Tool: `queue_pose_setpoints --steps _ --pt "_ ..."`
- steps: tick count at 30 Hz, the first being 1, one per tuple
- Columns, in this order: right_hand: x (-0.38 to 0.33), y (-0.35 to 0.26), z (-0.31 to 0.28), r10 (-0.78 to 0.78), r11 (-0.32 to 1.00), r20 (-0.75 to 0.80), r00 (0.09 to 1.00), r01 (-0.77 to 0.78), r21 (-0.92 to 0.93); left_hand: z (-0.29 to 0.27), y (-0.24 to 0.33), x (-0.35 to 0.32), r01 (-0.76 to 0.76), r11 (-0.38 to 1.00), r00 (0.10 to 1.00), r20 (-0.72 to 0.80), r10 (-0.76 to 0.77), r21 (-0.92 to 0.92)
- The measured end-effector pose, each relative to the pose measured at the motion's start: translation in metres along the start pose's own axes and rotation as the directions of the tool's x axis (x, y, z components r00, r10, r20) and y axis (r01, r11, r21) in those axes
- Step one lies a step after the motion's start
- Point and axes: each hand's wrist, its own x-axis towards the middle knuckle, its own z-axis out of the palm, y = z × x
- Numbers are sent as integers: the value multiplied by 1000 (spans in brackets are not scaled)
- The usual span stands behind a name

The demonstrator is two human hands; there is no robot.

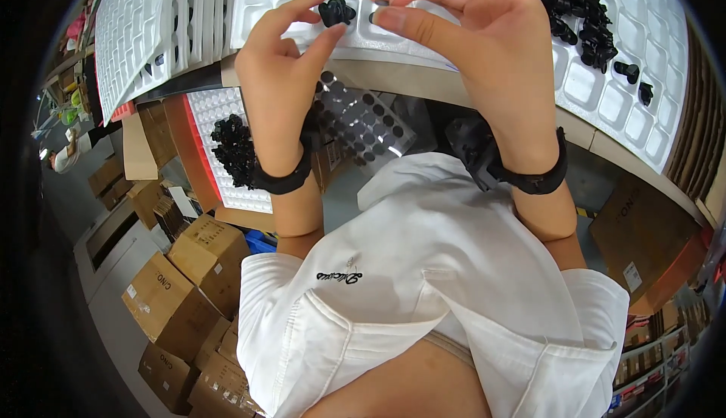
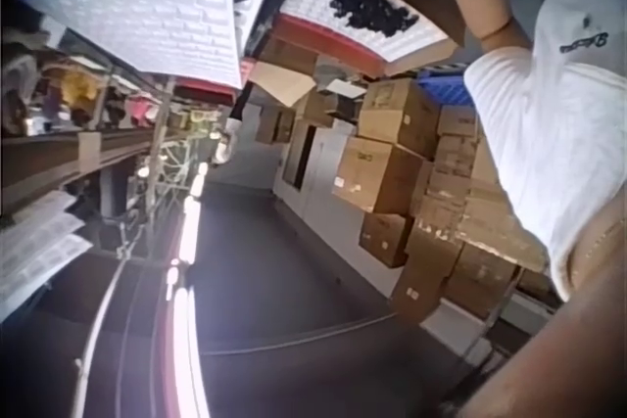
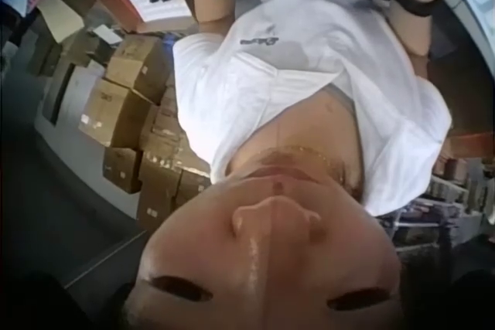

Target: The person peels a sticker from a sheet and applies it to a black plastic component by hand, repeating this process for several components before placing them into a white tray.

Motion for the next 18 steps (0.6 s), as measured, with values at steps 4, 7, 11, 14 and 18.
queue_pose_setpoints --steps 4,7,11,14,18 --pt "3 -8 8 263 963 -133 956 -251 101 13 -3 5 -67 998 998 5 67 18" --pt "4 -6 6 301 949 -145 943 -282 139 17 -1 6 -25 1000 1000 0 25 14" --pt "5 -5 5 271 962 -145 952 -261 82 24 -3 8 -163 987 986 -44 163 12" --pt "3 0 3 275 961 -114 955 -271 50 23 -7 11 -237 972 972 -10 237 1" --pt "1 14 -5 200 980 -39 979 -200 -7 19 -9 10 -212 975 975 54 216 -69"
